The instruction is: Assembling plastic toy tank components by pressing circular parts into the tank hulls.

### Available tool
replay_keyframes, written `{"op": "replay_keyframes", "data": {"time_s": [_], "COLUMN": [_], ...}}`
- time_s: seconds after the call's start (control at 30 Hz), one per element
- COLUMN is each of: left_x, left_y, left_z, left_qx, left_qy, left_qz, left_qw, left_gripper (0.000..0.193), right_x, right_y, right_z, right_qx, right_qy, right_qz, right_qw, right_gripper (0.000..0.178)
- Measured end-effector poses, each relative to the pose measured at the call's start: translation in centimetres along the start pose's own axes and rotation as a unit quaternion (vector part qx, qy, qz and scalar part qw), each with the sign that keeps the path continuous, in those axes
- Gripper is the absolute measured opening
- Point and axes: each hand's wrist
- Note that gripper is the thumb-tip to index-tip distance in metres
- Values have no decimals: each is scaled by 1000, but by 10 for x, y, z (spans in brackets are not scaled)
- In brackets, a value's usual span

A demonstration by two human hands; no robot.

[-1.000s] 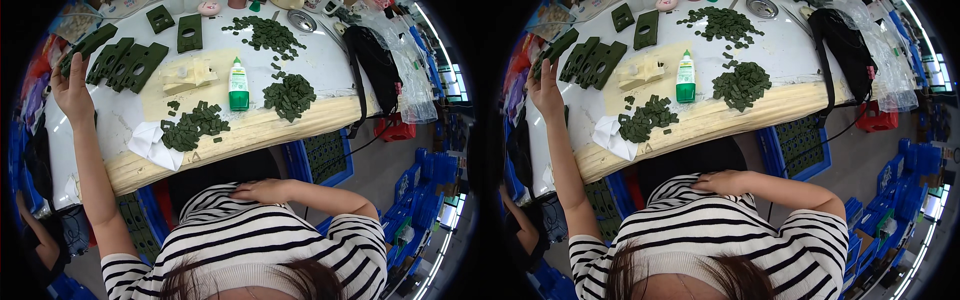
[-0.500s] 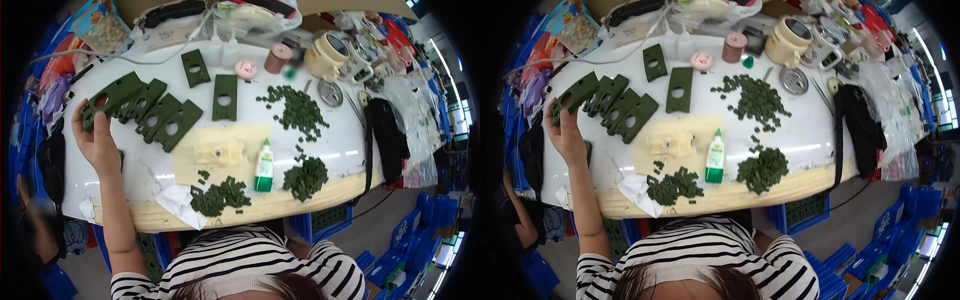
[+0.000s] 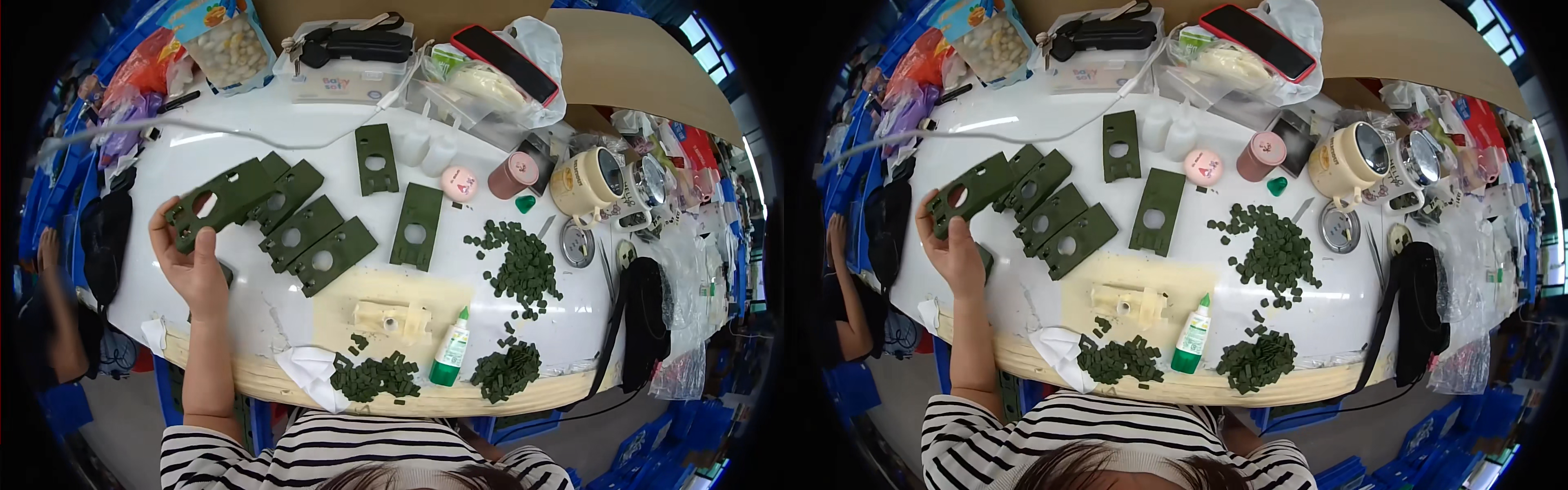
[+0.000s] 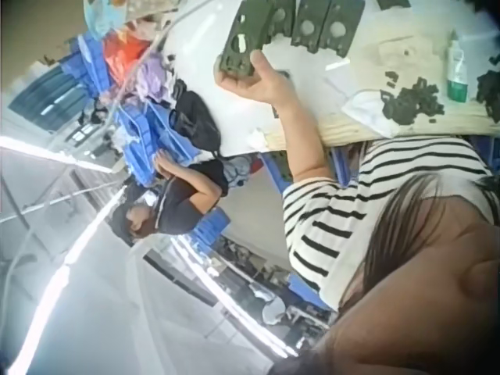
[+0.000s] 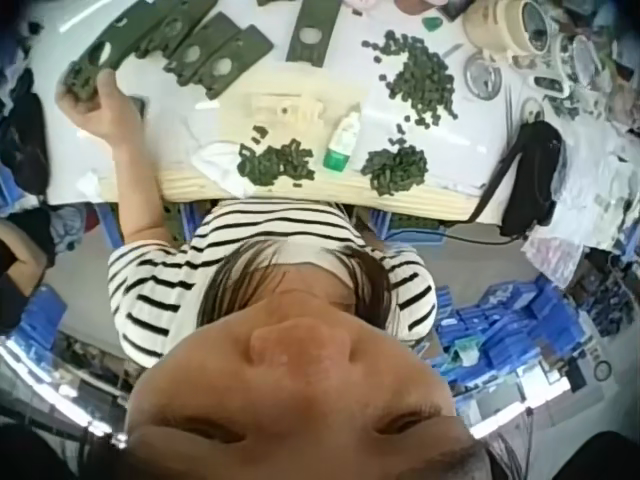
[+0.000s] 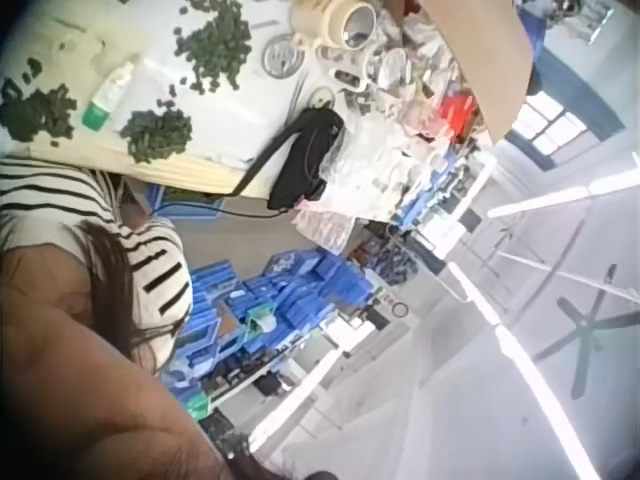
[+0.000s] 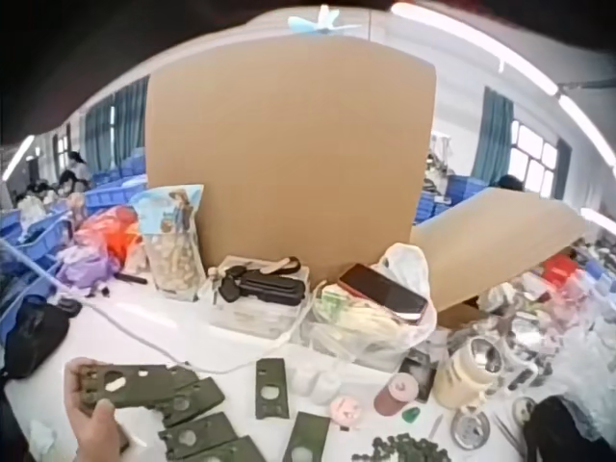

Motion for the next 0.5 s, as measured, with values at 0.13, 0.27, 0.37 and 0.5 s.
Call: {"op": "replay_keyframes", "data": {"time_s": [0.13,0.27,0.37,0.5], "left_x": [3,17,22,14], "left_y": [-2,0,4,8], "left_z": [16,18,15,11], "left_qx": [93,114,60,10], "left_qy": [2,6,-8,-12], "left_qz": [-18,-50,-88,-104], "left_qw": [996,992,994,994], "left_gripper": [57,57,54,54], "right_x": [-9,-30,-59,-119], "right_y": [19,21,19,6], "right_z": [-8,-14,-23,-36], "right_qx": [-62,-142,-221,-373], "right_qy": [-16,-39,-54,-81], "right_qz": [56,105,154,234], "right_qw": [996,984,962,894], "right_gripper": [45,46,48,49]}}
Point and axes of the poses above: each hand's wrist, its own y-axis towards the middle knuckle, its own x-axis out of the palm, z = x × y, and after that the axes turned 11 degrees about -y, right-handed
